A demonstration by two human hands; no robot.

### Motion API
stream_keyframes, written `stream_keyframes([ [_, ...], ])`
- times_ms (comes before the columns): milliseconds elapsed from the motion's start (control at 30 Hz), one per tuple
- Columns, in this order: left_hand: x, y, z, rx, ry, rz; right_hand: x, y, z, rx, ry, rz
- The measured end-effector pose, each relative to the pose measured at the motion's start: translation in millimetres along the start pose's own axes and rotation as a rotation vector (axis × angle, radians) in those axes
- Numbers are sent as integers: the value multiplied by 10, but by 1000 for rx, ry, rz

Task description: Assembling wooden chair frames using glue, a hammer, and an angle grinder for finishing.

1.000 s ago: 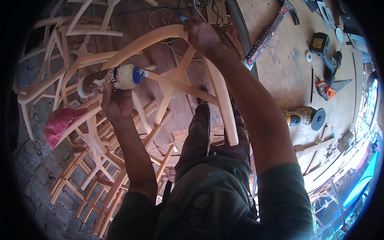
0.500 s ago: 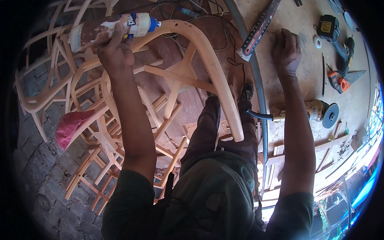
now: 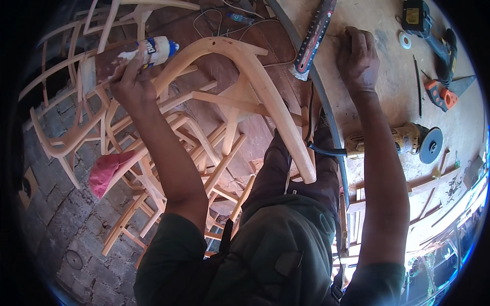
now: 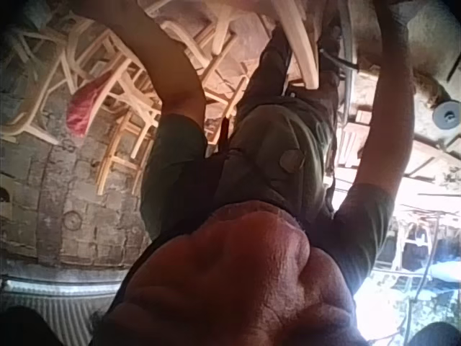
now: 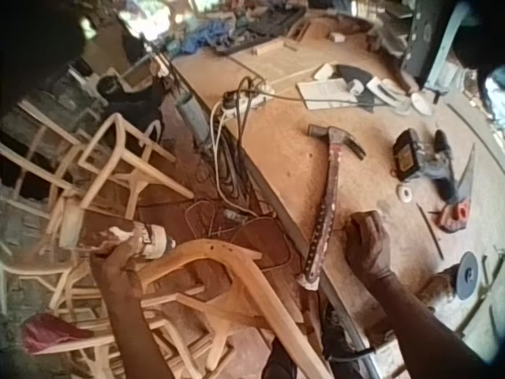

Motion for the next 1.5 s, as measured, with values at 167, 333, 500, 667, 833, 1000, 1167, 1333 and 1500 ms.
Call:
stream_keyframes([
  [167, 149, 471, -29, -331, 42, 53, -19, -54, 5, 12, -43, 34],
  [333, 320, 514, -11, -300, 76, 59, -44, -27, 43, 10, -74, 50],
  [500, 223, 277, 212, -54, 46, 115, 6, -42, 16, 17, -58, 28],
  [667, 79, -128, 396, -181, -12, -54, 6, -42, 16, 6, -34, 12],
  [833, 79, -429, 389, -187, -28, -120, -16, 2, 16, 11, -18, 5],
  [1000, 85, -457, 325, -156, 10, -86, -30, -9, 30, 22, -16, -19],
  [1167, 127, -417, 356, -292, 19, -138, -35, 5, 12, 27, -11, -18],
  [1333, 126, -308, 330, -262, 23, -60, -30, 2, 17, 22, -12, -30],
  [1500, 105, -376, 336, -181, 28, -75, -38, 6, 44, 23, -22, -30],
])
Point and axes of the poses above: each hand's wrist, its own x-axis towards the middle knuckle, its own z-axis out of the palm, y = z × x, the point moved 9 cm from there along x, towards the middle knuckle, and after that the axes turned 6 degrees about -y, right-handed, at the moved point
